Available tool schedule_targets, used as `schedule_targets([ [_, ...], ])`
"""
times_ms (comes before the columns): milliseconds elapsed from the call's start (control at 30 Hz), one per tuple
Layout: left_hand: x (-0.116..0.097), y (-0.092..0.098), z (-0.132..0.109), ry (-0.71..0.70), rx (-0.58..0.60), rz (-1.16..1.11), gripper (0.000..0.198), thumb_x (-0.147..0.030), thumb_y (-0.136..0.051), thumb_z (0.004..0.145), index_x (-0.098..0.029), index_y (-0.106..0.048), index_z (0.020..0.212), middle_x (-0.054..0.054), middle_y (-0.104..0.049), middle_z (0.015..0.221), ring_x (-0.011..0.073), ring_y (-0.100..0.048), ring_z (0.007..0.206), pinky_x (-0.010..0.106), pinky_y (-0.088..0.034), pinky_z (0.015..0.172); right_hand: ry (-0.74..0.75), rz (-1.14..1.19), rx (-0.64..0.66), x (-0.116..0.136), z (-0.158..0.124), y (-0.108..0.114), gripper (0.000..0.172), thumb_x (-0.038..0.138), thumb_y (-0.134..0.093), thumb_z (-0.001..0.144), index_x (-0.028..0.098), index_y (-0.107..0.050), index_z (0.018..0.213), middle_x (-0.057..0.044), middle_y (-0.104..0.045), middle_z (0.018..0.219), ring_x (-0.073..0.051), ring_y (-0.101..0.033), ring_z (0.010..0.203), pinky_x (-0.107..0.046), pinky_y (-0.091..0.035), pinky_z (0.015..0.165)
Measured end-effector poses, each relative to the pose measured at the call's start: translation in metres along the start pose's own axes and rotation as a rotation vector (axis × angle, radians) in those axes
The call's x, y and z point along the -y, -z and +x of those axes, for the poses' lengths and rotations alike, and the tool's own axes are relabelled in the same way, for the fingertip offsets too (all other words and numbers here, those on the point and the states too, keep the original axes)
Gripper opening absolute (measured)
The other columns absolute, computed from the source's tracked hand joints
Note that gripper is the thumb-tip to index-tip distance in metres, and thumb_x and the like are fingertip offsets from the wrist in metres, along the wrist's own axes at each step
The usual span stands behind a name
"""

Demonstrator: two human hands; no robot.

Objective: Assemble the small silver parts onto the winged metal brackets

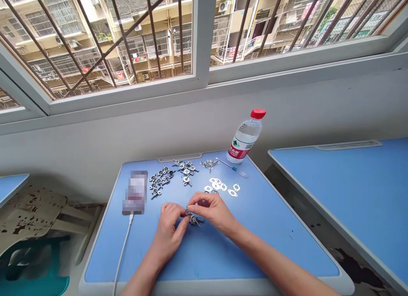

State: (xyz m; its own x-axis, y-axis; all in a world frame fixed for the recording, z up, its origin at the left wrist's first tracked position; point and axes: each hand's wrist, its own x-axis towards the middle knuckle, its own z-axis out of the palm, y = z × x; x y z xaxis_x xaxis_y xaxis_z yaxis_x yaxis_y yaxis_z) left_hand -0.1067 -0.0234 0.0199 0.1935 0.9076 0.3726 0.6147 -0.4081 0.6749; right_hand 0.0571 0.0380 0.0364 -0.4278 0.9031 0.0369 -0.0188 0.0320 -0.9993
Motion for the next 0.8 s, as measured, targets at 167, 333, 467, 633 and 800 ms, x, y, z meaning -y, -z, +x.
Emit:
schedule_targets([
  [167,-0.002,0.001,0.001,-0.008,-0.031,-0.001,0.019,-0.022,-0.044,0.097,-0.021,-0.052,0.08,-0.001,-0.058,0.073,0.0165,-0.053,0.071,0.034,-0.039,0.079,-0.052,-0.23,0.069,0.01,-0.003,0.008,0.014,0.029,-0.063,0.077,0.018,-0.069,0.07,0.002,-0.061,0.065,-0.011,-0.044,0.058,-0.025,-0.035,0.057],
  [333,-0.005,0.003,0.002,-0.029,-0.032,0.04,0.021,-0.021,-0.043,0.097,-0.021,-0.053,0.078,-0.001,-0.059,0.071,0.0165,-0.054,0.07,0.035,-0.038,0.08,-0.062,-0.428,0.218,0.019,-0.002,0.029,0.01,0.022,-0.062,0.077,0.019,-0.069,0.07,0.001,-0.063,0.073,-0.012,-0.047,0.067,-0.025,-0.035,0.061],
  [467,-0.004,0.003,0.001,0.018,-0.025,0.061,0.015,-0.02,-0.047,0.094,-0.022,-0.059,0.086,0.001,-0.064,0.078,0.0182,-0.058,0.076,0.037,-0.04,0.082,-0.134,-0.477,0.343,0.02,0.002,0.047,0.007,0.018,-0.065,0.072,0.02,-0.071,0.069,0.0,-0.063,0.076,-0.015,-0.051,0.073,-0.025,-0.037,0.066],
  [633,0.0,-0.001,-0.001,0.047,0.033,0.114,0.02,-0.013,-0.048,0.088,-0.022,-0.06,0.101,0.004,-0.066,0.09,0.0213,-0.059,0.089,0.04,-0.04,0.086,-0.175,-0.529,0.484,0.017,0.005,0.053,0.008,0.016,-0.066,0.071,0.02,-0.073,0.07,0.0,-0.063,0.075,-0.015,-0.054,0.075,-0.025,-0.038,0.066],
  [800,0.0,-0.004,-0.002,0.017,0.101,0.155,0.026,-0.009,-0.047,0.086,-0.023,-0.061,0.103,0.005,-0.064,0.094,0.0216,-0.059,0.091,0.041,-0.042,0.086,-0.184,-0.573,0.459,0.008,0.005,0.045,0.012,0.013,-0.064,0.071,0.02,-0.073,0.072,0.001,-0.064,0.075,-0.015,-0.055,0.073,-0.024,-0.038,0.064],
])
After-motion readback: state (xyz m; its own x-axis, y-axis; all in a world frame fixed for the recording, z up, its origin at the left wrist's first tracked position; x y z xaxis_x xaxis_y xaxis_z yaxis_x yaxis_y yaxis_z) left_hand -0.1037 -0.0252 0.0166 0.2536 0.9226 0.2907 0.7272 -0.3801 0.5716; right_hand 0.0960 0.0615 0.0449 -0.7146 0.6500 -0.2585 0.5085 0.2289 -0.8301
